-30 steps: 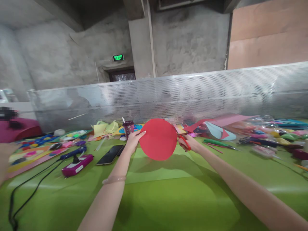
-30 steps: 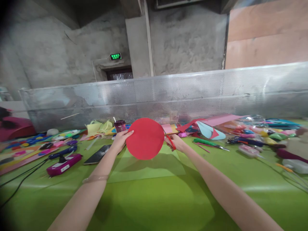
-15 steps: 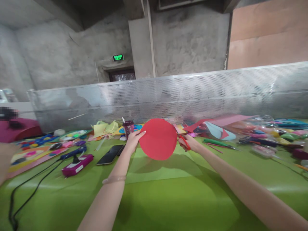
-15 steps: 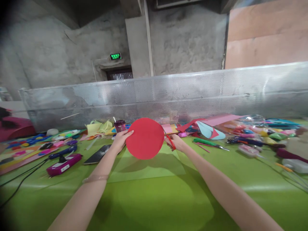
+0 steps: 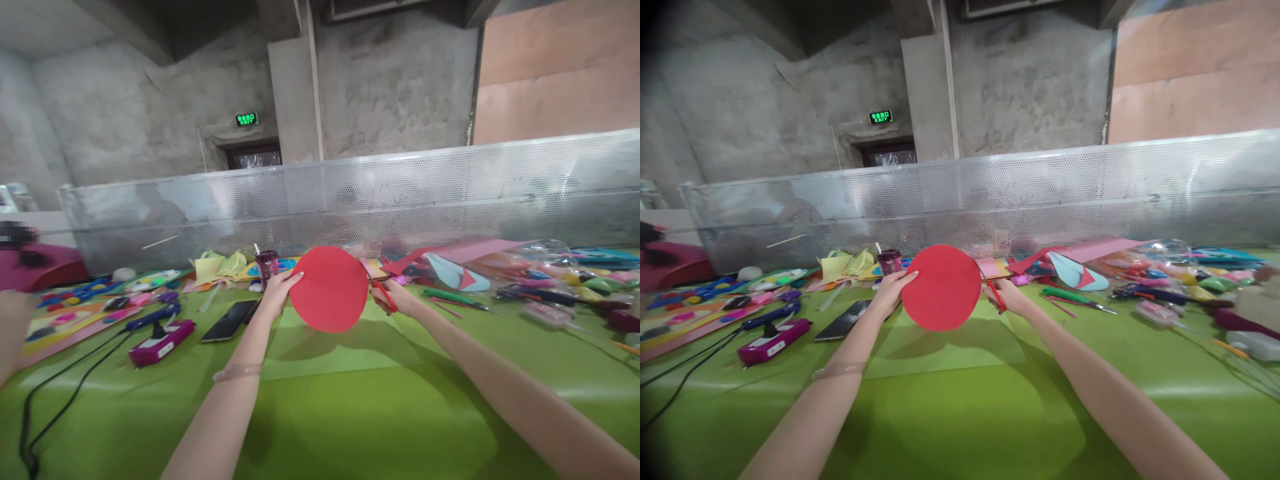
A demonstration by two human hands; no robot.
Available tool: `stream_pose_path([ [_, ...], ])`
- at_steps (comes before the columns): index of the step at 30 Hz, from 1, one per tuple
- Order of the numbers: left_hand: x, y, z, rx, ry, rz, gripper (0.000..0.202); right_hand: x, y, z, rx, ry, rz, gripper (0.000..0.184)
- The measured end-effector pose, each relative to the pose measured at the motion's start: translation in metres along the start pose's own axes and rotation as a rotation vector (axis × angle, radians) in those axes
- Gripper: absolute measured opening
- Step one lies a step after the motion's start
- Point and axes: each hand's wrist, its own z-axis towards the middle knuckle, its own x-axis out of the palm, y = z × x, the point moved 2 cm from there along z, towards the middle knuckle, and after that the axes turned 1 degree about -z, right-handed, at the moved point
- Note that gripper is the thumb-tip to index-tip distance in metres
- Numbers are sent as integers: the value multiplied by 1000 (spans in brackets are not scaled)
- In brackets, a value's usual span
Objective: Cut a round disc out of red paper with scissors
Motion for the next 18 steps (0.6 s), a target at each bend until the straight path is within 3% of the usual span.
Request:
stream_pose_path([
  [5, 0, -1, -1, 18, -10, 20, 46, -2, -2, 0, -53, 25, -8, 25],
  [18, -2, 0, 0, -11, 1, 2, 46, -7, -8, 2, -12, 43, -33, 28],
])
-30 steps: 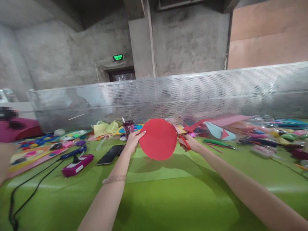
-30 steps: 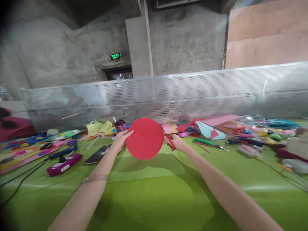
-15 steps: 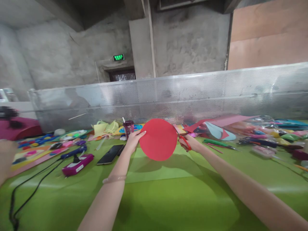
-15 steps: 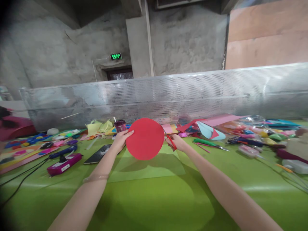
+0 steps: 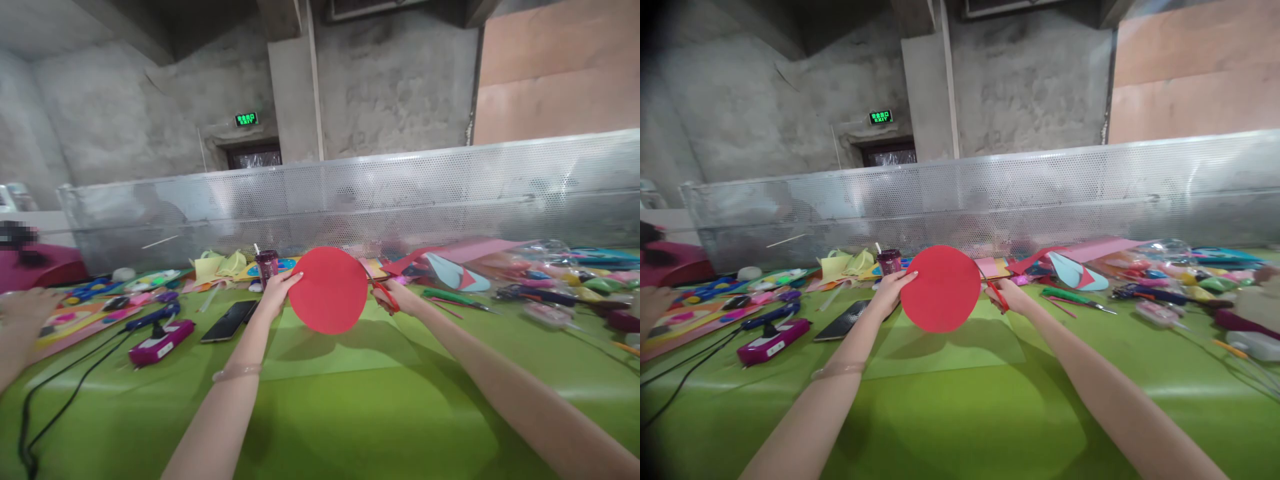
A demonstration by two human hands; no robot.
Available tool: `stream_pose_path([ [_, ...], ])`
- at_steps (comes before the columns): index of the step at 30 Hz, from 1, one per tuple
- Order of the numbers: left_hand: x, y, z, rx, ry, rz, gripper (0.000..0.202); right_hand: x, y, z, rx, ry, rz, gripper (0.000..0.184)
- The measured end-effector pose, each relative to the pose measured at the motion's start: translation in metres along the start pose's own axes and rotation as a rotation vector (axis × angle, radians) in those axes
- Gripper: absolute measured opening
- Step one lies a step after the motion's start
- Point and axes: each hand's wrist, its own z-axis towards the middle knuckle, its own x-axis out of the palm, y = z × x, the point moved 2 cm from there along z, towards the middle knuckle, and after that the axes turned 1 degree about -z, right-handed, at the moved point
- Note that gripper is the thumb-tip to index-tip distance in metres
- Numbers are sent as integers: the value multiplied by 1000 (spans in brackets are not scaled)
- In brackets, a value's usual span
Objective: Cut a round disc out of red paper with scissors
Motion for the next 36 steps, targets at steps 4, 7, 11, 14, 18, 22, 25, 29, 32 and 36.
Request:
stream_pose_path([
  [4, 0, 0, -1, 4, 9, -11, 45, -1, 4, -2, 12, 18, -20, 29],
  [7, -1, 1, 0, 5, 10, -8, 45, -2, 8, -4, 10, 25, -40, 30],
  [11, -1, 1, 1, 3, 15, -2, 45, -3, 10, -5, 11, 20, -55, 30],
  [14, -1, 1, 1, 9, 12, 8, 45, -5, 6, -3, 2, 38, -57, 30],
  [18, -3, 2, 2, 21, 7, 26, 45, -7, 1, -2, -3, 69, -50, 29],
  [22, -3, 3, 3, 23, 20, 35, 47, -9, 0, -3, 17, 67, -70, 28],
  [25, -4, 3, 3, 18, 25, 38, 48, -10, -1, -3, 43, 71, -77, 26],
  [29, -4, 3, 2, 11, 31, 36, 46, -10, -3, -2, 32, 74, -79, 26],
  [32, -3, 3, 2, 7, 32, 42, 47, -10, -2, -3, 29, 72, -95, 25],
  [36, -3, 3, 3, 1, 34, 36, 46, -9, 2, -4, 39, 87, -107, 25],
])
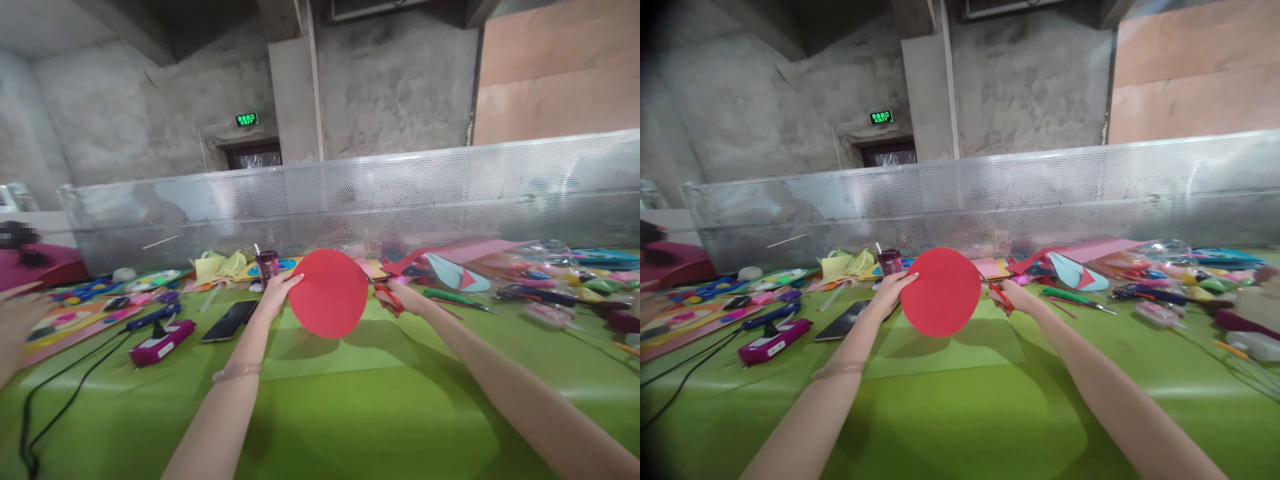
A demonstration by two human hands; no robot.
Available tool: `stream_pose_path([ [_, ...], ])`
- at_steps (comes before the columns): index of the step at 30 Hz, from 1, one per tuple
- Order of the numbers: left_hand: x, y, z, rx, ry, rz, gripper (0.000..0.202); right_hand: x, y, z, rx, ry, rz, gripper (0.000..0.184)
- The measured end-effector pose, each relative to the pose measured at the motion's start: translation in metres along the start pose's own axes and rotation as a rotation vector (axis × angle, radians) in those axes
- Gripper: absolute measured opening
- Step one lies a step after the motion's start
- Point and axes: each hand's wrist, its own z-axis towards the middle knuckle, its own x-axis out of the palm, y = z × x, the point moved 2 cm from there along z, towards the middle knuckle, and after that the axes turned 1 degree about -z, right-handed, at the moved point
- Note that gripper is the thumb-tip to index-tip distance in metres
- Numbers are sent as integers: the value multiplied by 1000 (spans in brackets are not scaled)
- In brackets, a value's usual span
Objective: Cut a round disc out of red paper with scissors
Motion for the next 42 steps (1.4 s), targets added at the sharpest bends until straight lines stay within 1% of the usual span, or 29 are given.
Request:
stream_pose_path([
  [3, 0, 0, 1, -10, -15, -24, 44, -1, 4, -3, 17, 42, 4, 28],
  [6, -1, -1, 0, -10, -61, -66, 41, -3, 10, -9, 55, 157, -5, 34],
  [9, -2, -6, -1, 29, -113, -157, 38, -4, 12, -17, 213, 315, -50, 35],
  [11, -4, -8, -1, 44, -138, -226, 35, -6, 13, -21, 318, 384, -83, 35],
  [13, -5, -9, 0, 49, -159, -278, 30, -7, 13, -22, 350, 415, -109, 37],
  [15, -6, -9, 1, 59, -168, -306, 27, -7, 12, -20, 330, 415, -170, 37],
  [17, -7, -7, 2, 63, -167, -302, 27, -9, 9, -16, 267, 359, -319, 32],
  [20, -8, -4, 3, 36, -171, -253, 30, -16, 2, -11, 142, 213, -604, 23],
  [22, -8, -3, 3, 5, -174, -224, 32, -21, -3, -10, 90, 155, -649, 21],
  [24, -6, -3, 2, -27, -146, -208, 32, -26, -5, -9, 60, 75, -519, 21],
  [27, 1, -2, -2, -118, -16, -146, 32, -29, -1, -6, 9, -116, -151, 32],
  [29, 7, 0, -6, -192, 90, -67, 33, -24, 8, -4, -44, -201, 61, 38],
  [31, 13, 3, -10, -227, 186, 6, 33, -13, 19, -3, -103, -218, 176, 42],
  [34, 21, 9, -13, -246, 305, 85, 36, 6, 35, -4, -147, -167, 223, 41],
  [37, 24, 12, -14, -260, 346, 132, 37, 18, 41, -5, -148, -159, 215, 33],
  [39, 25, 11, -14, -247, 336, 123, 38, 20, 39, -4, -150, -201, 218, 31],
  [42, 23, 9, -12, -216, 293, 88, 40, 13, 31, -1, -149, -354, 230, 31],
])
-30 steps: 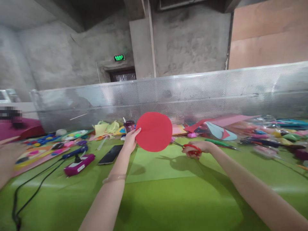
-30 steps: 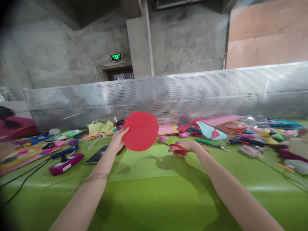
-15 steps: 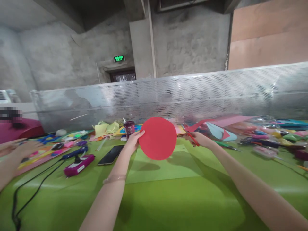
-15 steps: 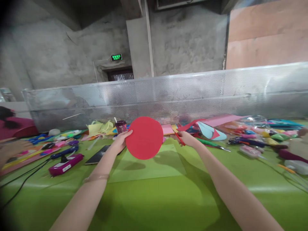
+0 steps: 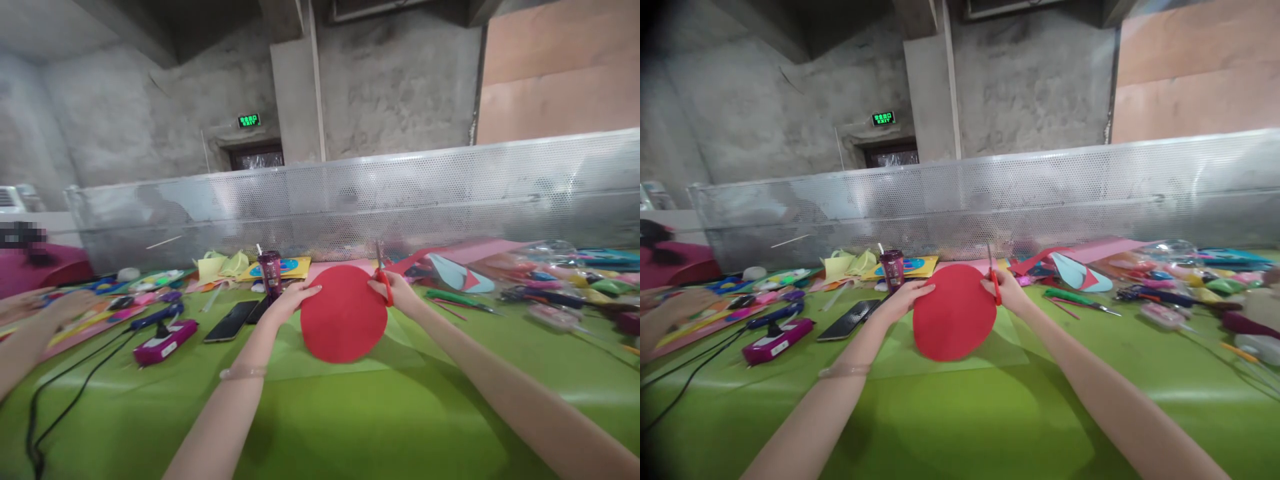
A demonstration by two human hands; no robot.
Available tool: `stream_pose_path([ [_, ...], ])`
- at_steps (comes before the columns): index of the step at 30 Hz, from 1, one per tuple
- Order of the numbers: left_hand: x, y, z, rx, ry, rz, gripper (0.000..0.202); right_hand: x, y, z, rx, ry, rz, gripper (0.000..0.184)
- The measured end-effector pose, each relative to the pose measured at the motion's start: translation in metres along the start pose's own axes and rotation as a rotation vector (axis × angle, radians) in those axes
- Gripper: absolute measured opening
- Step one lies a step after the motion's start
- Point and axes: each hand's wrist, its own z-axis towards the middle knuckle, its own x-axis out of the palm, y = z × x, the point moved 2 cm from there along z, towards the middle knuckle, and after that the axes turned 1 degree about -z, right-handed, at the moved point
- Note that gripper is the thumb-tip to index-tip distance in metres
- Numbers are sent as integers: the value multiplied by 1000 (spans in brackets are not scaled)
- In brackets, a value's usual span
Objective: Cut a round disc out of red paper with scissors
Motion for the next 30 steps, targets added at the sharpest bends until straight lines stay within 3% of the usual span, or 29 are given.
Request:
stream_pose_path([
  [6, -3, 4, 4, -24, -28, 83, 42, -13, -6, 7, -30, -223, 73, 35],
  [9, -8, 4, 8, 60, -144, 100, 43, -16, -8, 8, 3, -249, 94, 34],
  [13, -18, 0, 13, 277, -331, 125, 43, -21, -16, 10, 63, -171, 96, 31],
  [16, -23, -2, 14, 348, -408, 202, 40, -23, -22, 8, 107, -80, 13, 27],
  [23, -18, -3, 14, 373, -359, 125, 41, -15, -26, 5, 129, 2, -27, 20],
  [30, -18, -5, 13, 393, -372, 117, 39, -6, -29, 3, 156, 50, -20, 26],
])
